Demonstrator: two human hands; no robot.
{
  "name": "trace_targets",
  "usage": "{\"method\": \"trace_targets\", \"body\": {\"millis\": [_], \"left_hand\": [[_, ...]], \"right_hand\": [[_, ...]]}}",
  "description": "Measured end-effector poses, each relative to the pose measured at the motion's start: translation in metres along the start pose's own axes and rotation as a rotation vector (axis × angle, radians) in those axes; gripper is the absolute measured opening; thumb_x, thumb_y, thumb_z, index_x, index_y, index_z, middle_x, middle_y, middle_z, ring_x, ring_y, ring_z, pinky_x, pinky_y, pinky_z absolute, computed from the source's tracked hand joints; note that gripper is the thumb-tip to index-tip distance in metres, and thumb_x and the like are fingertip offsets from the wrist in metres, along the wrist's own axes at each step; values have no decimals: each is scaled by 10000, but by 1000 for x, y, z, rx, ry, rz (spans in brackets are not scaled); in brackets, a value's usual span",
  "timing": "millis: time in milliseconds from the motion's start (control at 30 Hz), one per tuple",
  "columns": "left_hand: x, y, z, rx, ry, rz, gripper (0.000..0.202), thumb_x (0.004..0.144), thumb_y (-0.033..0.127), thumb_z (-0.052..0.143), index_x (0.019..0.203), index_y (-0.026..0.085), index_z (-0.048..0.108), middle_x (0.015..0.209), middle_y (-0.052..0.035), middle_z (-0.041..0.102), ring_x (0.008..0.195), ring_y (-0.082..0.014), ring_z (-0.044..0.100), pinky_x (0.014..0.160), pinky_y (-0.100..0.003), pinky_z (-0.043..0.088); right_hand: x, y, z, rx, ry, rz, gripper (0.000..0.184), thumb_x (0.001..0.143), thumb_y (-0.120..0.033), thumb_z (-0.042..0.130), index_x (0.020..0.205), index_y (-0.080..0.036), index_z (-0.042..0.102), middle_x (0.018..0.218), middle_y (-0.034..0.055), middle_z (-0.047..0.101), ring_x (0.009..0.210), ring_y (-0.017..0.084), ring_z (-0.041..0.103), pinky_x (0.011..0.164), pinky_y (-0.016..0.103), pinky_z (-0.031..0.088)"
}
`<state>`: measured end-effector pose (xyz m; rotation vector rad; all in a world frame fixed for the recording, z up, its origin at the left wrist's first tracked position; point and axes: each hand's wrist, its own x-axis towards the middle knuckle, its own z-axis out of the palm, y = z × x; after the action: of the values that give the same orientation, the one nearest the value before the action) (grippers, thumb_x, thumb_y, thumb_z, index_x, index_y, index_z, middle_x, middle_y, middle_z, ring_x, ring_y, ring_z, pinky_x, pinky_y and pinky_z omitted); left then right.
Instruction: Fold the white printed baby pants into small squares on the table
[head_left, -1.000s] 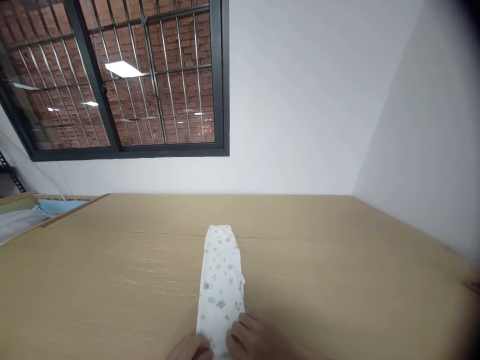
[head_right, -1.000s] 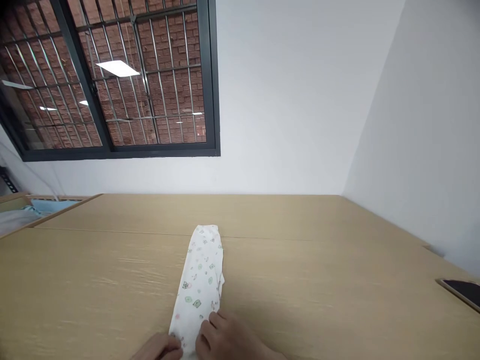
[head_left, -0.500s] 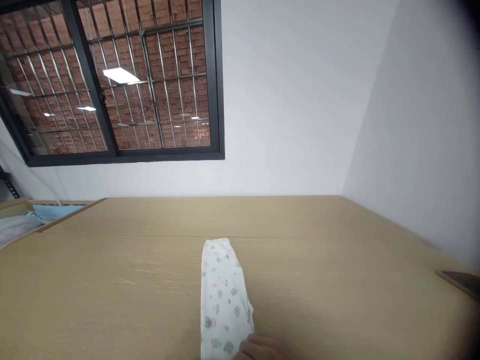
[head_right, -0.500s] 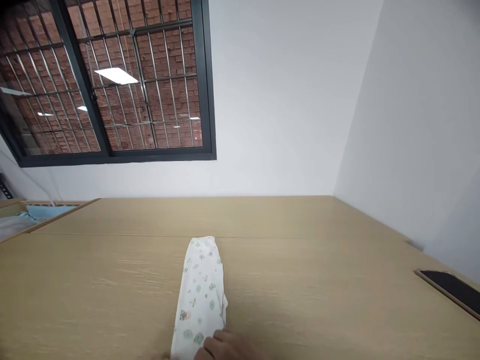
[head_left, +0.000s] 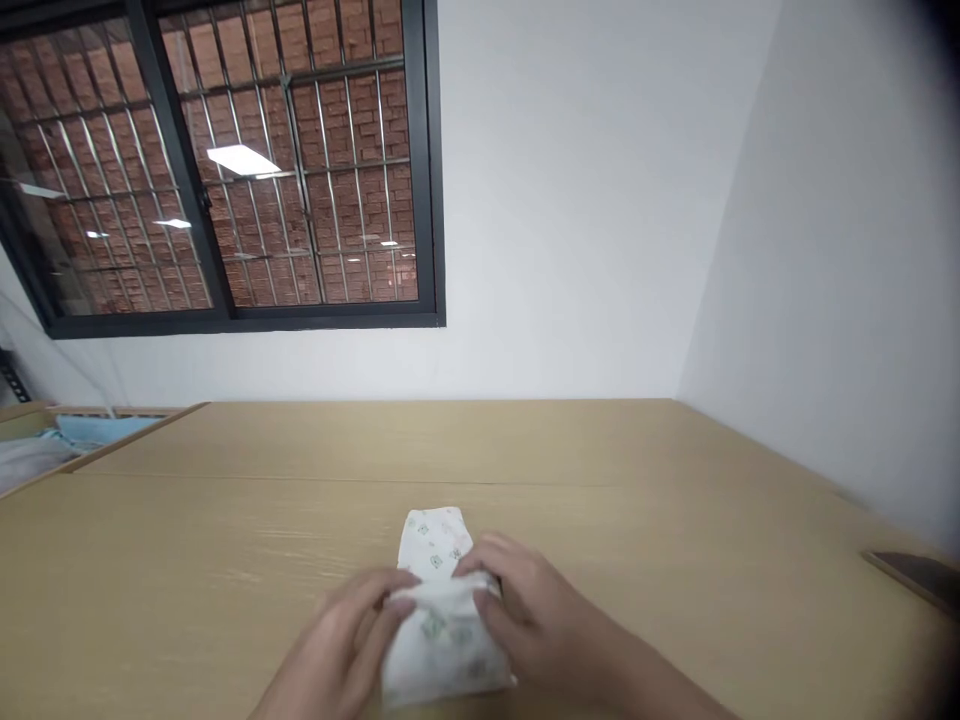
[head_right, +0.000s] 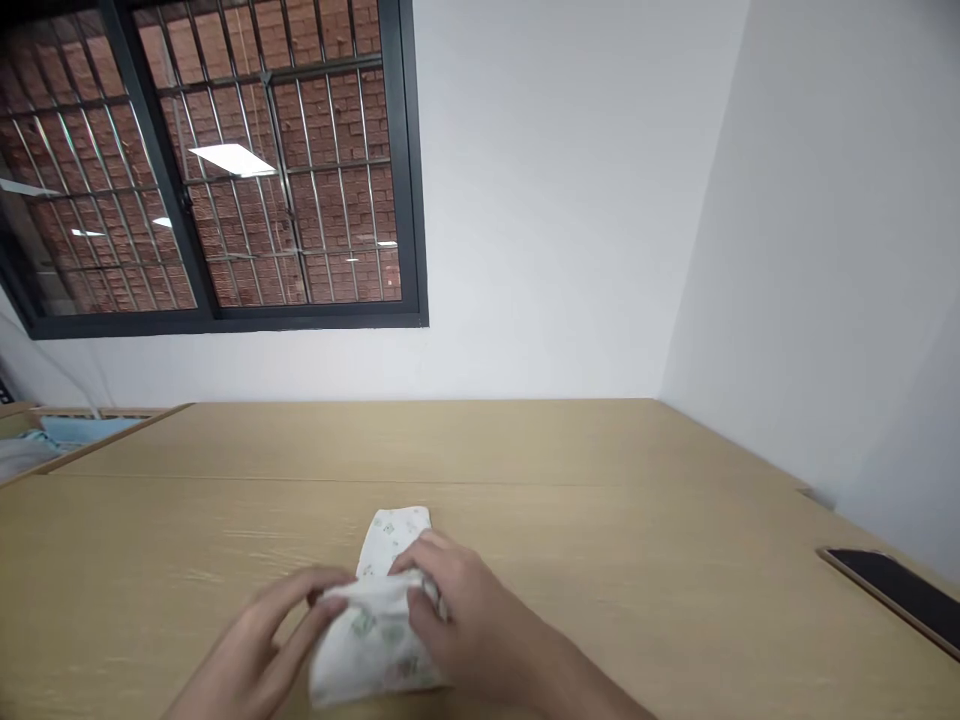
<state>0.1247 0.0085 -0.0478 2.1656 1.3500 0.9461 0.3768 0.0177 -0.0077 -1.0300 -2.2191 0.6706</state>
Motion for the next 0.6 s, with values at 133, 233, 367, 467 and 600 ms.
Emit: {"method": "trace_targets", "body": {"millis": [133,233,367,467,600], "left_hand": [[64,-17,16,134,60,82,330,1046,354,330,1058,238,638,1057,-54,673,994,-203,636,895,-334,495],[100,-43,39,290,80,-21,326,1023,251,325,1034,211,649,1061,-67,659,955,-192,638,850,-298,486],[125,-63,58,403,85,-63,315,966,154,361,1010,176,672,1043,-100,677,991,-235,645,873,-341,492],[113,-59,66,493,127,-54,365,984,173,319,1132,134,651,1167,-166,657,1086,-318,618,952,-479,477],[47,-53,100,597,173,89,382,1015,286,345,1240,173,632,1293,-162,642,1138,-331,621,980,-510,507]], "right_hand": [[48,49,14,-29,153,25,295,928,-155,446,1134,-179,655,1149,97,653,1096,230,602,974,378,466],[77,91,35,-94,221,95,348,939,-145,445,1228,-150,638,1249,123,643,1207,240,571,1069,398,420],[95,133,51,-163,236,194,376,945,-132,435,1272,-121,618,1285,148,638,1252,240,559,1098,394,410],[93,139,46,-214,193,155,398,991,-245,452,1352,-140,583,1389,162,573,1338,272,488,1126,437,380],[75,105,31,-277,12,14,524,1055,-434,361,1520,-202,435,1615,122,344,1503,277,270,1223,498,220]]}}
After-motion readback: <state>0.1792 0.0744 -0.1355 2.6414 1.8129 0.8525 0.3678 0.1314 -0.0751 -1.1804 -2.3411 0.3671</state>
